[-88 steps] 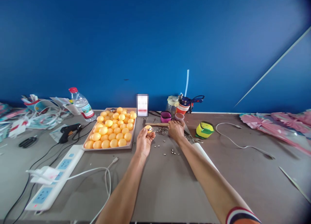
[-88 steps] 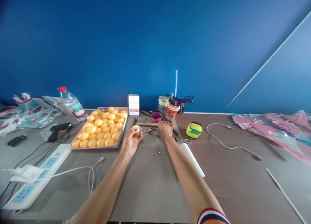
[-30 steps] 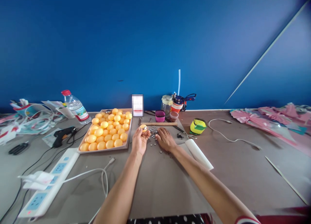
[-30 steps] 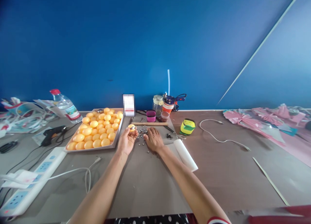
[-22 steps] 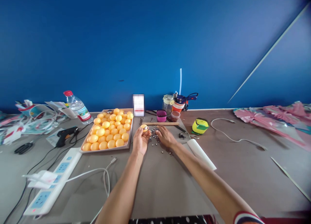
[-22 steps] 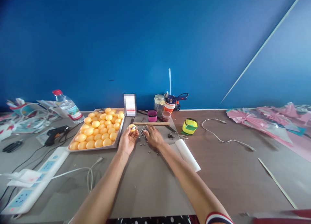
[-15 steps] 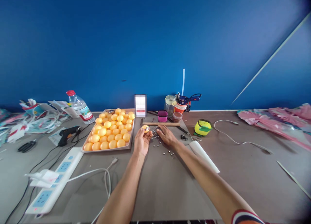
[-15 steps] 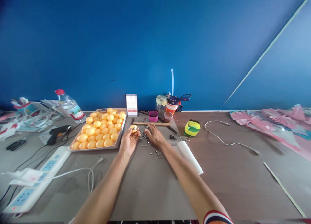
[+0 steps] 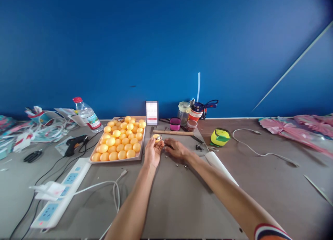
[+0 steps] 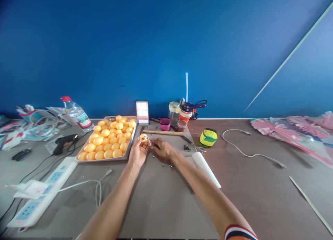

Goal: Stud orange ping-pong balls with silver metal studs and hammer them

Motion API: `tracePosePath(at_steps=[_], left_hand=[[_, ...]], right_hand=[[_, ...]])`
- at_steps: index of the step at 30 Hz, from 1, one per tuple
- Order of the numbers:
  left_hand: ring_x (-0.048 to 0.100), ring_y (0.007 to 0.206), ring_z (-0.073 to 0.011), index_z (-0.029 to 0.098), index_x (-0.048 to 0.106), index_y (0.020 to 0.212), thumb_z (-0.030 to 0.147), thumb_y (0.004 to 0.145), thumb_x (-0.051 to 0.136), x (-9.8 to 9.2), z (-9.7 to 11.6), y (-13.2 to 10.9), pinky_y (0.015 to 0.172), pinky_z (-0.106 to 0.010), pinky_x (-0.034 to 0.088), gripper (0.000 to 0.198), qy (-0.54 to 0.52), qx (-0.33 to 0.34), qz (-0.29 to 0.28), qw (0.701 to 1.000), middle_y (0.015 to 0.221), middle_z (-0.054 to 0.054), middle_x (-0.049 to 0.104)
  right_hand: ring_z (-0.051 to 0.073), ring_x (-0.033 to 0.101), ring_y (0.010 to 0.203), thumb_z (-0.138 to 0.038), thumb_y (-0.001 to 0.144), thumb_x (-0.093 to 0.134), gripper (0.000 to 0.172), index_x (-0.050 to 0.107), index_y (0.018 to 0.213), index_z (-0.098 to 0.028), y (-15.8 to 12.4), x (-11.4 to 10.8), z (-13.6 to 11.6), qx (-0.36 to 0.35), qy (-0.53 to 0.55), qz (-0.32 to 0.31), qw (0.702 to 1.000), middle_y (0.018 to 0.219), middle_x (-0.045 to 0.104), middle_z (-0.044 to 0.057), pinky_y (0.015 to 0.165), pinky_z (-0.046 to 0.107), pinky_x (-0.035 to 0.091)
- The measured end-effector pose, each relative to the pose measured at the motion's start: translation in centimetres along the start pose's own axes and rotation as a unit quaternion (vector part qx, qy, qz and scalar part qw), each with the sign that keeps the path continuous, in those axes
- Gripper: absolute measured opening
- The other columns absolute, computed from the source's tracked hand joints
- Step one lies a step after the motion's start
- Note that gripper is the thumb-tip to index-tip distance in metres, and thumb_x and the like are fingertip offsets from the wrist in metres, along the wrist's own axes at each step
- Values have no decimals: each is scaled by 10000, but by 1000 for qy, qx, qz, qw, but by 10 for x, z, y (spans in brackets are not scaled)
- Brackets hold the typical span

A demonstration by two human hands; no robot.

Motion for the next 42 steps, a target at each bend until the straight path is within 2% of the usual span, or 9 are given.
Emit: tracePosePath(at_steps=[3,7,13,20,30,34,37,39,42], left_hand=[[627,659,-132,131,592,826,296,701,681,-1,-1,1,666,-262,494,225,-7,-2,2,1000,757,-58,650],[623,654,-126,133,596,832,300,705,676,-1,-2,1,679,-267,489,224,-8,-7,-1,1000,755,-54,652],[628,659,-126,138,595,822,280,711,670,2,-1,-1,696,-274,486,196,-17,-9,-15,1000,745,-47,660],[629,652,-124,133,586,812,276,713,667,2,1,-1,689,-269,490,193,-24,-4,-9,1000,729,-45,658],[628,648,-126,136,582,831,279,719,654,3,3,0,690,-272,491,195,-22,1,6,1000,741,-49,654],[626,646,-122,136,591,847,300,707,666,1,3,1,676,-261,486,228,-19,6,2,1000,761,-51,653],[628,648,-121,136,594,858,304,699,671,0,1,2,681,-261,486,244,-15,1,-5,1000,769,-50,655],[630,655,-123,136,592,856,309,697,670,-1,1,3,677,-259,487,248,-10,1,-9,1000,778,-55,659],[630,652,-122,133,587,848,313,697,672,-1,0,2,669,-254,492,250,2,4,-11,1000,766,-54,659]], right_hand=[[180,557,1067,-285,862,419,327,580,1125,-175,-22,-11,-13,8,27,-17,999,1153,602,84,933,321,430],[229,457,1202,-345,885,360,439,462,1273,-164,-58,-16,-16,119,-65,107,985,1276,516,131,1011,426,364],[323,259,1322,-485,793,489,767,256,1388,-59,-103,8,-31,194,-220,98,951,1404,336,218,1058,502,256],[331,225,1332,-493,795,473,781,257,1381,-25,-74,19,-37,233,-229,74,942,1421,295,231,1075,475,200],[316,300,1296,-390,783,492,686,302,1353,-58,-14,32,-24,177,-147,98,968,1371,360,240,1038,483,268],[277,425,1193,-315,780,478,509,443,1243,-107,-23,5,-9,146,-74,217,962,1253,483,196,977,457,363],[239,540,988,-281,794,447,325,558,1074,-159,-40,-21,-4,158,-46,297,941,1037,593,132,879,412,433],[211,566,853,-257,796,425,262,588,982,-172,-48,-28,-4,173,-23,306,936,921,616,97,802,372,461],[193,562,806,-235,789,426,251,587,968,-165,-52,-22,-6,160,0,288,944,893,602,90,780,340,459]])
Point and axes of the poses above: each hand's wrist, its own y-axis towards the middle knuckle, its own x-axis out of the palm, z = x × y, the point moved 2 cm from there along y, towards the middle knuckle
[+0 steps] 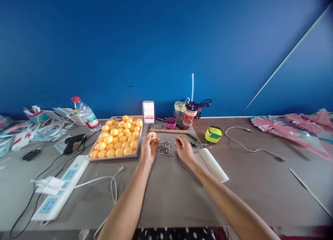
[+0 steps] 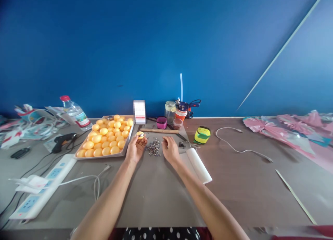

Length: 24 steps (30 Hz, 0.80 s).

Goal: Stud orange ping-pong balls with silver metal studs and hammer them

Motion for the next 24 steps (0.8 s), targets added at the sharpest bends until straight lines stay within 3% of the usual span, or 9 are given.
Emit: tracePosePath(at_steps=[5,10,19,24], left_hand=[[627,652,-119,135,594,854,313,697,680,0,2,-1,661,-256,506,252,35,21,-10,999,809,-66,666],[632,670,-119,144,604,870,318,705,673,0,1,-1,670,-257,516,250,64,23,-8,998,839,-67,671],[631,649,-123,134,600,851,298,702,673,0,-3,0,675,-263,512,233,94,2,21,995,804,-67,672],[631,660,-140,124,603,855,273,712,660,10,6,2,676,-283,501,215,153,-9,16,988,829,-93,673]], right_hand=[[204,546,818,-254,807,405,284,560,1027,-160,-12,15,8,32,39,22,998,864,565,92,764,352,464],[208,561,834,-285,831,383,287,566,1016,-163,-14,17,15,59,81,40,994,904,590,107,779,356,461],[216,590,813,-324,832,371,304,605,934,-158,-10,16,21,120,174,18,977,812,632,86,746,343,462],[201,582,767,-324,819,371,316,614,927,-153,-11,19,22,129,182,9,975,802,636,80,703,321,455]])
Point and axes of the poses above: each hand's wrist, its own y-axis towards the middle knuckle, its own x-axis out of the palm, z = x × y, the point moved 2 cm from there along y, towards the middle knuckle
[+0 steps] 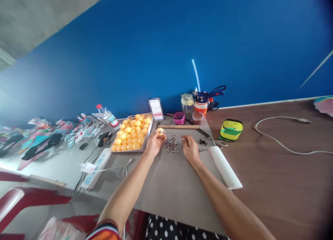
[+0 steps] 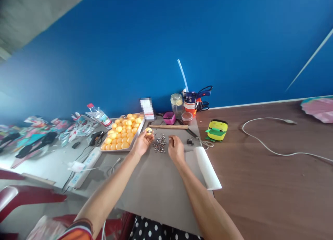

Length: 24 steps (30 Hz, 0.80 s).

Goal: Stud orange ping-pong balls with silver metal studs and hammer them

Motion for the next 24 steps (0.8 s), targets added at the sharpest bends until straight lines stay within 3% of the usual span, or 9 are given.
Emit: tracePosePath(at_steps=[4,8,11,13,16,21,24], left_hand=[[626,638,-143,111,602,868,250,747,619,22,27,10,671,-293,495,185,33,7,-7,999,796,-101,672],[638,669,-157,102,602,867,257,761,609,60,67,14,699,-305,497,188,33,44,-49,997,781,-104,668],[638,688,-149,121,602,908,274,765,612,84,90,2,708,-299,499,210,11,86,-110,990,832,-97,673],[634,699,-140,126,604,909,302,782,597,88,94,-13,721,-292,500,218,-13,99,-122,987,846,-95,673],[625,717,-122,120,608,912,297,810,561,71,75,-35,740,-278,500,210,-57,84,-86,991,916,-107,670],[602,658,-99,117,611,850,278,811,554,7,13,-57,700,-263,502,175,-108,48,47,992,886,-99,661],[608,638,-107,116,612,817,268,757,617,-22,-12,-66,687,-267,493,163,-74,119,128,982,801,-82,661]], right_hand=[[184,577,734,-321,811,367,320,618,925,-159,0,1,2,-4,6,6,1000,764,633,60,686,299,449],[182,580,734,-300,800,380,294,622,888,-158,1,0,2,-22,-14,-7,1000,774,639,67,693,289,440],[188,586,753,-281,790,393,274,624,866,-155,2,0,1,-30,-31,-15,999,806,648,80,706,290,436],[192,589,776,-265,786,394,267,626,861,-157,3,-1,-1,-36,-38,-14,999,839,654,88,721,293,435],[194,590,791,-236,784,388,263,632,851,-162,2,-1,-4,-47,-49,-13,998,857,659,90,738,297,434],[184,582,795,-166,775,387,261,641,835,-152,-1,2,-7,-95,-61,-21,993,828,647,90,774,287,429],[184,573,806,-144,773,396,257,642,848,-150,-2,4,-7,-115,-70,-19,991,831,636,94,789,286,426]])
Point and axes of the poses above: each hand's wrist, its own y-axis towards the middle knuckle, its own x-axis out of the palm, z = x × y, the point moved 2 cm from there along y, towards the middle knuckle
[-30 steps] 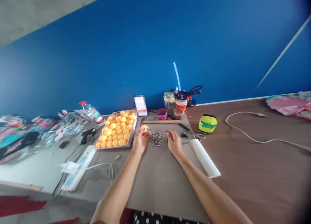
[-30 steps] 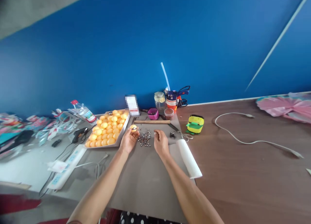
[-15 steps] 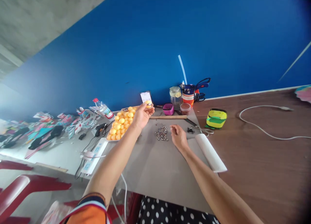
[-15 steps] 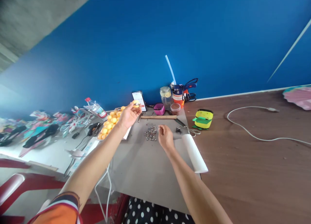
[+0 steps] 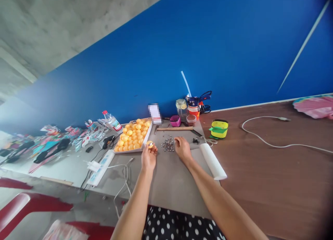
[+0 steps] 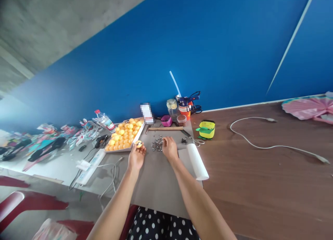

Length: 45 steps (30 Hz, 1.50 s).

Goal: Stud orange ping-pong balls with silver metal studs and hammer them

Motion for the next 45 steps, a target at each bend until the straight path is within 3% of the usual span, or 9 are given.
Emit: tracePosePath(at_steps=[4,12,32,40,45], left_hand=[[620,637,-103,159,599,831,268,682,688,-12,-9,-7,698,-254,475,205,0,78,23,997,729,-16,661],[627,573,-125,146,600,804,281,590,748,-8,-9,-3,637,-271,473,294,54,108,41,992,676,-18,668],[640,614,-153,121,601,804,378,747,616,-20,-10,7,655,-304,501,264,12,65,41,997,714,-83,666],[635,632,-150,112,601,809,372,750,622,-20,-15,2,662,-301,497,267,-19,56,41,997,731,-90,662],[634,612,-153,119,600,818,366,729,643,-15,-17,-4,651,-304,494,266,-2,51,33,998,725,-84,665]], right_hand=[[188,574,801,-136,775,399,252,642,840,-150,3,1,2,29,5,14,999,830,641,96,782,291,431],[184,585,792,-120,768,392,270,649,846,-150,5,3,3,57,26,18,998,833,650,96,776,288,435],[184,536,797,-128,792,390,282,630,938,-140,-6,0,-8,38,-13,-6,999,903,605,109,766,296,410],[250,487,885,-171,780,489,270,649,998,-177,-11,-17,-16,20,-180,-60,982,956,616,140,770,369,322],[217,496,834,-173,759,516,179,676,820,-221,-12,-17,-16,-5,-207,-113,972,857,658,76,730,334,281]])
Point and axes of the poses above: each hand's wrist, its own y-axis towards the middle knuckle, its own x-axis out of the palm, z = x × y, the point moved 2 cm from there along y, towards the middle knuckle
